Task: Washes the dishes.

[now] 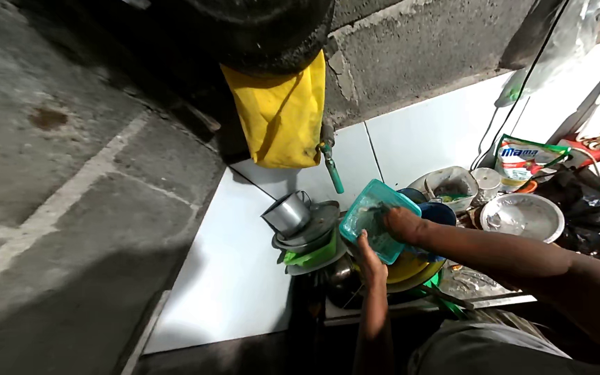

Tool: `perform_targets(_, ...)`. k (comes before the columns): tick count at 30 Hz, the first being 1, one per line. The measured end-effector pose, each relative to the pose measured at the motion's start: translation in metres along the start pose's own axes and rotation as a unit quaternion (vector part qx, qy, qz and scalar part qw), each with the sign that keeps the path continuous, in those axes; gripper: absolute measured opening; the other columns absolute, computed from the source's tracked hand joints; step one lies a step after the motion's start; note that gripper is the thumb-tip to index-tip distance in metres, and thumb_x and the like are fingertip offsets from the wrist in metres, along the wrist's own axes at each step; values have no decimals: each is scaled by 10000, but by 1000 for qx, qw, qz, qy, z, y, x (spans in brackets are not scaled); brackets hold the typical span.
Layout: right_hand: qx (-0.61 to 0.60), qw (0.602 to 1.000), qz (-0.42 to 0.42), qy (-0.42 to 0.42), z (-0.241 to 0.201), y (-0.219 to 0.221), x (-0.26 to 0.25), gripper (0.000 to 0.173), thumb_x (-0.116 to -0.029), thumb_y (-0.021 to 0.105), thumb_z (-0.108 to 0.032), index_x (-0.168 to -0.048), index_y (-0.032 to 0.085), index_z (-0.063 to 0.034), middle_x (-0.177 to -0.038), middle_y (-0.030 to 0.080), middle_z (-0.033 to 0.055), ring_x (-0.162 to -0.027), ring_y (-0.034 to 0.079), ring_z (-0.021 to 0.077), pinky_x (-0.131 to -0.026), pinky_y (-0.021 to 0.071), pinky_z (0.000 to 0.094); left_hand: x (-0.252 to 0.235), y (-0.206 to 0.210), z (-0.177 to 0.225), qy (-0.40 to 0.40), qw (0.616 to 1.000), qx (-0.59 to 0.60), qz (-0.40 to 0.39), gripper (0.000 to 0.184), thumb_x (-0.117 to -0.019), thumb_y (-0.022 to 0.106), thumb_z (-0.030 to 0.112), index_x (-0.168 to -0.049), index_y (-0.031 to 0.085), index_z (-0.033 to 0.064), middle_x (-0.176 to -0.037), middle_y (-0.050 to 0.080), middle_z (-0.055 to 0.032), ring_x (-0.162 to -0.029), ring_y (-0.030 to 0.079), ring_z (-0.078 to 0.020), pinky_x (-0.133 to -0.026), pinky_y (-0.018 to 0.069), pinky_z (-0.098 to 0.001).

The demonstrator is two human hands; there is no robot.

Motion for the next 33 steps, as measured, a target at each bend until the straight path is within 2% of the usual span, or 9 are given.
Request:
perform_targets(3,-95,985,-54,-135,8,10,9,323,-1031,603,-187,-1249,652,47,-1120,681,277,-1063,657,427,-965,482,611,-5,0,8,-42,998,-29,-39,562,-1100,392,365,-1588,298,103,-1494,474,-191,-1308,524,-279,-1064,459,-480)
perform_targets(7,-165,954,-176,-177,5,-8,33,616,-981,710,-254,-1474,467,24,-1348,613,249,-1254,593,360,-1103,419,558,-7,-1,32,-142,985,-55,-82,474,-1089,401,428,-1436,474,112,-1182,627,-124,-991,638,-199,-813,554,-404)
perform_targets(10,-29,974,-90,-206,3,-6,38,591,-921,763,-149,-1423,502,21,-1318,586,292,-1175,609,472,-992,476,646,-12,0,44,-245,959,-74,-123,587,-1040,359,608,-1384,504,156,-1168,634,-148,-1006,645,-292,-787,557,-515)
perform_targets(14,-164,951,28,-259,18,-43,45,309,-970,704,-154,-1208,664,39,-1037,705,181,-946,681,246,-895,550,444,-22,-18,49,-280,937,-109,-179,910,-917,137,841,-1563,335,232,-1493,481,-192,-1287,541,-409,-930,510,-640)
perform_targets(18,-489,848,94,-183,47,-54,42,252,-964,664,-164,-1173,644,-23,-875,718,29,-718,681,58,-693,597,247,-18,-24,9,-254,957,-3,-137,730,-1056,78,621,-1520,357,131,-1472,476,-164,-1299,505,-336,-980,472,-580)
perform_targets(22,-613,784,87,-38,69,-35,22,597,-986,481,-677,-1276,593,-167,-877,697,-10,-718,681,73,-653,589,268,-4,-19,-21,-259,941,185,-118,502,-1112,139,402,-1255,512,99,-1084,636,-104,-997,634,-234,-861,559,-449)
perform_targets(26,-504,849,151,45,93,-30,5,566,-1071,377,-571,-1257,627,-99,-939,681,55,-791,656,112,-710,570,320,-3,-12,-1,-137,944,258,-155,462,-1118,189,346,-1095,598,134,-921,723,-38,-856,721,-154,-740,621,-349)
perform_targets(29,-448,859,243,57,121,-26,2,563,-1103,361,-492,-1242,643,-25,-969,676,152,-820,652,223,-756,566,442,-4,-17,19,-40,972,192,-126,352,-1126,262,291,-1247,530,97,-1028,685,-50,-937,695,-148,-821,606,-362)
perform_targets(33,-468,803,367,-44,94,-30,41,364,-1105,433,-338,-1188,653,-61,-878,689,48,-709,652,119,-651,582,319,-2,-18,20,51,997,34,-41,396,-1110,376,260,-1370,484,-18,-1173,625,-124,-1041,654,-152,-918,575,-367)
Point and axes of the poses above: each hand's wrist, its own x-axis away from the middle knuckle, its own y-axis out of the palm, z = x × y, the point moved 2 cm from there along -x, towards the middle knuckle
